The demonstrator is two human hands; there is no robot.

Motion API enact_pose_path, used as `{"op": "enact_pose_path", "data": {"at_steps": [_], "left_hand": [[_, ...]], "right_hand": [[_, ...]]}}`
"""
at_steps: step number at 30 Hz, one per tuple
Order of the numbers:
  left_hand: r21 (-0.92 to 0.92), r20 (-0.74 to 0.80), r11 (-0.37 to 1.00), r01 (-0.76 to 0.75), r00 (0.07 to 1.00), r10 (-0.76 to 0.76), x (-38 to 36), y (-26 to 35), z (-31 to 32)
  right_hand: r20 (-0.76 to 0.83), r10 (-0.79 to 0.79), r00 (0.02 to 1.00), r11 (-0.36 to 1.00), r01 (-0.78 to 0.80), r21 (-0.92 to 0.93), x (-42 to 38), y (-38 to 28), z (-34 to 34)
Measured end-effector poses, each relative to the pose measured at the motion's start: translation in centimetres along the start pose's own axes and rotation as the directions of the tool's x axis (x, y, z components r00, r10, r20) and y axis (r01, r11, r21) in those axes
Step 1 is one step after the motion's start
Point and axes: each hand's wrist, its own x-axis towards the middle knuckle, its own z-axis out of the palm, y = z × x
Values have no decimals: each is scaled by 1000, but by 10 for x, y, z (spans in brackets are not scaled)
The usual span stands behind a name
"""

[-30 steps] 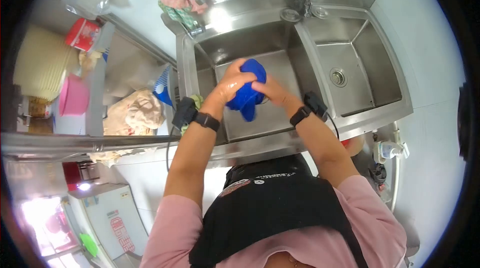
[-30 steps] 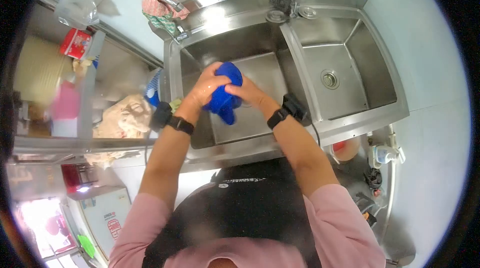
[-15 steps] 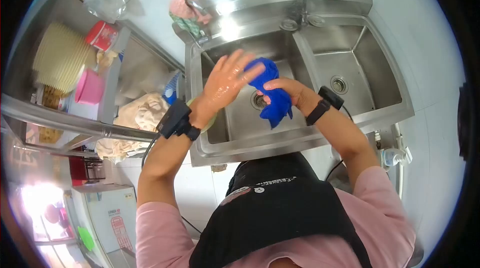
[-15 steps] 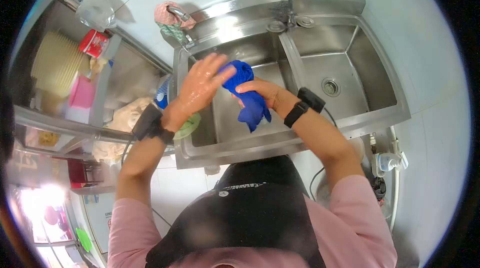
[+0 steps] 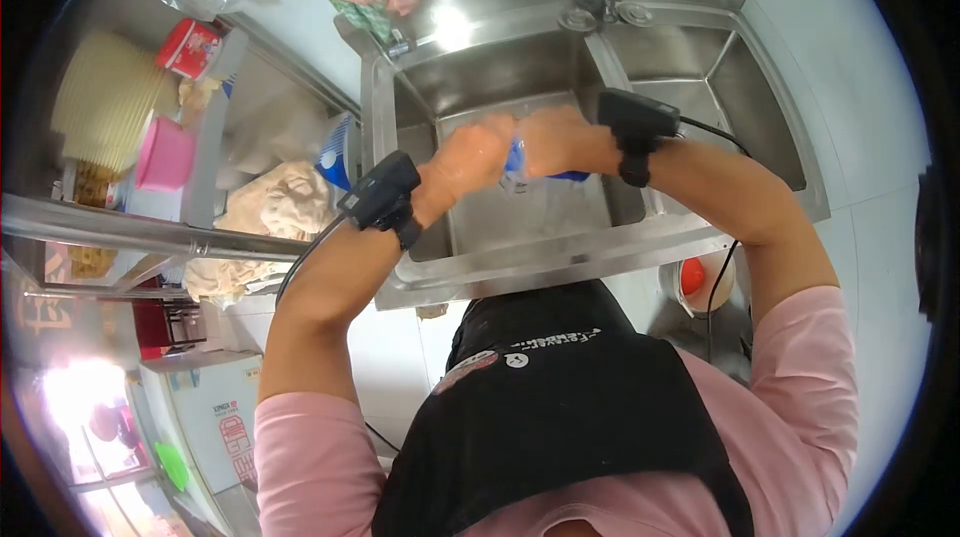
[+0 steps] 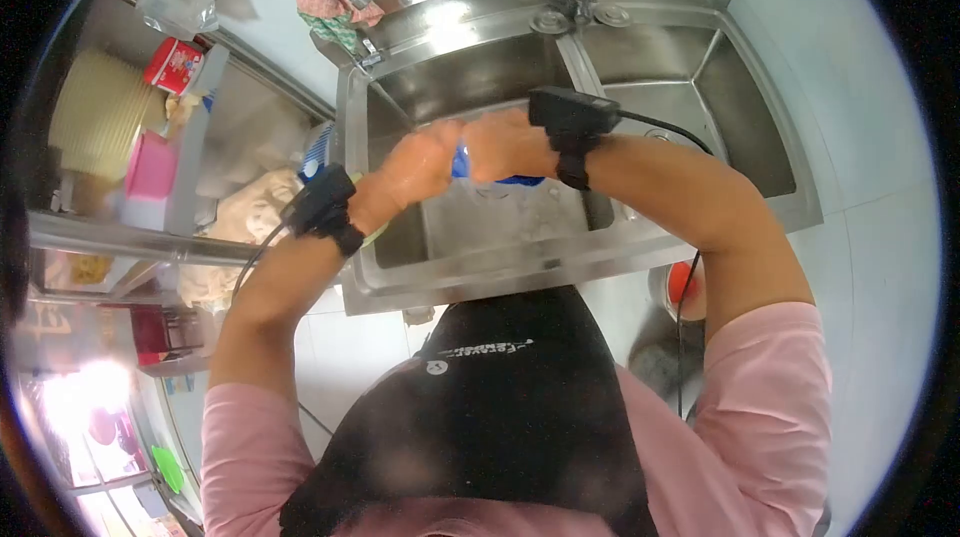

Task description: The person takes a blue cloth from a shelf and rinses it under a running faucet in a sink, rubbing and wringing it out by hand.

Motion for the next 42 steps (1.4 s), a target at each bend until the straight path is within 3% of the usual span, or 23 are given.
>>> {"op": "enact_pose_path", "data": {"at_steps": [2,3,5,6,8,9,11,14,16,19,20,21,22,23,24,25,27,31,34,36,38,40,42], "left_hand": [[-11,215,907,420,887,-408,2,8,9],[-18,224,909,417,887,-403,0,11,20],[-212,-259,945,249,918,-300,-2,15,42],[-220,-250,945,243,922,-295,-1,23,47],[-803,367,42,594,549,-751,1,38,55],[-802,372,37,596,547,-750,-1,44,59],[-813,581,-475,336,519,-627,-8,48,66],[-742,656,-572,349,554,-513,-15,35,83],[-775,628,-504,381,553,-548,-10,35,67],[-841,540,-391,373,596,-594,-7,33,32],[-873,487,-360,329,638,-597,-8,35,24],[-941,288,-70,331,677,-677,-12,40,22],[-945,274,-57,322,684,-676,-12,35,21],[-713,-134,641,284,842,-522,-14,29,21],[-96,-323,991,94,939,-121,-16,26,15],[-88,-328,991,100,937,-124,-15,23,10],[461,-147,860,-219,937,317,-9,15,-5],[421,-179,820,-387,851,494,13,11,-42],[404,-125,787,-467,824,553,23,14,-52],[414,-173,774,-480,793,584,21,18,-49],[288,-93,939,-188,970,223,11,23,-41],[209,-47,978,-11,999,21,2,25,-29],[139,10,975,172,985,-175,-3,23,-16]], "right_hand": [[-59,-121,991,976,108,-187,9,4,8],[-76,-146,986,954,121,-273,14,6,11],[-119,-313,942,913,264,-311,25,26,23],[-160,-473,867,847,397,-352,24,27,23],[-105,-457,883,842,392,-370,17,29,25],[-160,-478,863,836,393,-383,17,31,32],[-212,-504,837,830,400,-389,15,32,49],[-416,-381,825,914,268,-305,1,29,61],[-275,-162,948,986,147,-73,-6,29,62],[-391,-64,918,935,192,298,2,52,74],[-423,39,905,865,181,469,7,62,77],[-209,187,960,460,103,882,4,60,70],[-222,183,958,468,114,876,2,62,58],[-2,166,986,305,-49,951,-1,64,46],[218,107,970,141,-232,963,-3,64,37],[214,98,972,148,-227,963,-3,65,34],[333,-212,919,-35,-347,937,-3,65,28],[391,-352,851,76,-390,918,-7,38,9],[425,-452,784,261,-340,904,-6,20,1],[295,-317,901,604,-48,795,-6,15,-1],[224,-235,946,695,3,719,-2,8,-4],[146,-153,977,780,29,625,2,6,3],[-7,-145,989,973,143,179,5,2,8]]}}
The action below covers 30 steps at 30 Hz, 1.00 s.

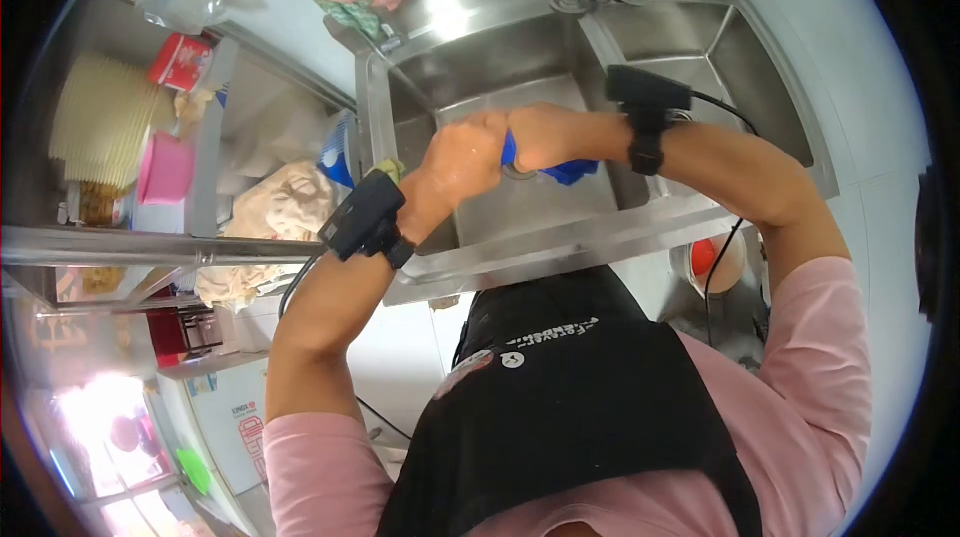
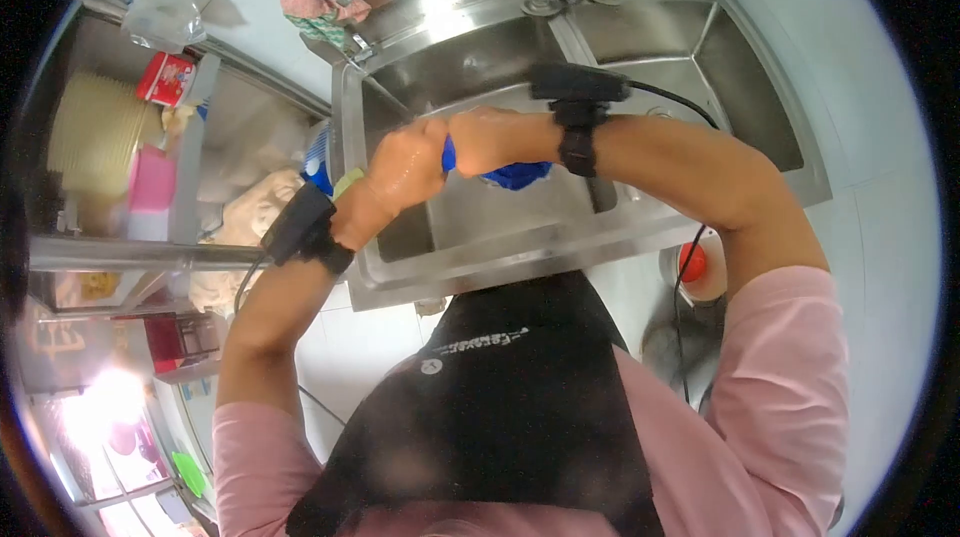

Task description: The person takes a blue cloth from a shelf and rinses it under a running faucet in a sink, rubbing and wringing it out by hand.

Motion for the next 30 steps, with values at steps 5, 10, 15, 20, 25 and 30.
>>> {"op": "enact_pose_path", "data": {"at_steps": [5,10,15,20,25,30], "left_hand": [[-410,-29,879,242,960,-278,-15,9,35],[-872,402,-49,487,655,-640,-16,42,52],[-783,596,-568,256,572,-564,-9,51,50],[-393,723,-920,-6,616,-313,0,44,43],[-37,742,-993,-108,663,-100,-6,31,56],[-185,804,-983,13,576,-144,-8,46,43]], "right_hand": [[-10,-75,997,961,70,-267,-4,-12,0],[81,-259,963,848,266,-458,8,10,5],[-263,-558,787,762,359,-539,18,27,20],[-565,-480,671,864,251,-437,13,27,38],[-650,-437,622,899,280,-336,11,37,58],[-444,-147,884,984,176,25,-4,58,70]]}}
